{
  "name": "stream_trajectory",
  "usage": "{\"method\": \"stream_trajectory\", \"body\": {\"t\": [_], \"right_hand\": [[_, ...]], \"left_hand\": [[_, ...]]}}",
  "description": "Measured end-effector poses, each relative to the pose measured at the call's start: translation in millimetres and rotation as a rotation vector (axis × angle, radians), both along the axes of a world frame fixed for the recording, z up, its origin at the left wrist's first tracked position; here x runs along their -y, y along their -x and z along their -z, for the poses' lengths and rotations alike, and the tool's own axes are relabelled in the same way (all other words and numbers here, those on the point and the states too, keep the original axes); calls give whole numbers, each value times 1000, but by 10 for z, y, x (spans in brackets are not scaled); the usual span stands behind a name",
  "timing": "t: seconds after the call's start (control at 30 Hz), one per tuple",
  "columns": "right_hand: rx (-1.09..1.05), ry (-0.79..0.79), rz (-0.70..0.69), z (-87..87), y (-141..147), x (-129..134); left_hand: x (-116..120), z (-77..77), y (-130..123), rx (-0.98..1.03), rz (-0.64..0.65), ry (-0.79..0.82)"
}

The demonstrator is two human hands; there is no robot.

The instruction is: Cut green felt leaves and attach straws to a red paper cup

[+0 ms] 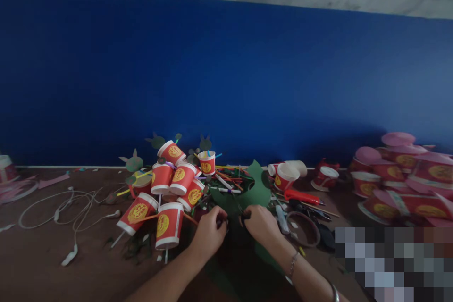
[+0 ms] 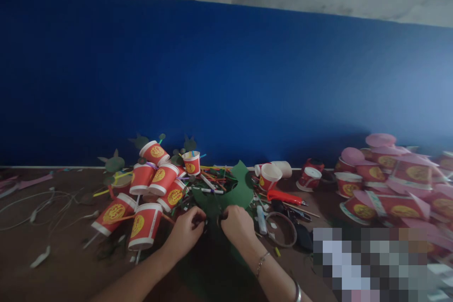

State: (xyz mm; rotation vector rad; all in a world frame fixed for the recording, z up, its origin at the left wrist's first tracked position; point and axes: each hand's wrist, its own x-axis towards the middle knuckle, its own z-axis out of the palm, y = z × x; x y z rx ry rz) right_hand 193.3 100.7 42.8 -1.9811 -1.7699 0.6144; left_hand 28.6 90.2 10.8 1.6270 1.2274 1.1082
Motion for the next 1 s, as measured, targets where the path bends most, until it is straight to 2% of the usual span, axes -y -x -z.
{"method": "stream_trajectory", "body": {"t": [0.13, 0.23, 0.33, 0.43, 0.53, 0.6, 0.73, 1.0], "right_hand": [[-195, 139, -40, 75, 12, -11], [-348, 176, -60, 54, -18, -42], [-446, 125, -34, -65, -82, -73], [-604, -4, 24, -183, -106, -72], [-894, -126, 82, -202, -33, -23], [-1002, -117, 74, -167, 44, 19], [-1032, -66, 21, -101, 126, 62], [-1112, -113, 72, -79, 184, 104]], "left_hand": [[-4, 31, -20, 27, 33, 13], [-32, 46, -22, 72, 11, 22], [-55, 21, -21, 125, -60, 27], [-41, -41, -41, 180, -114, 61], [-4, -108, -76, 304, -57, 189], [11, -140, -87, 370, -3, 248], [-1, -177, -48, 416, 6, 236], [52, -243, -52, 523, 16, 233]]}}
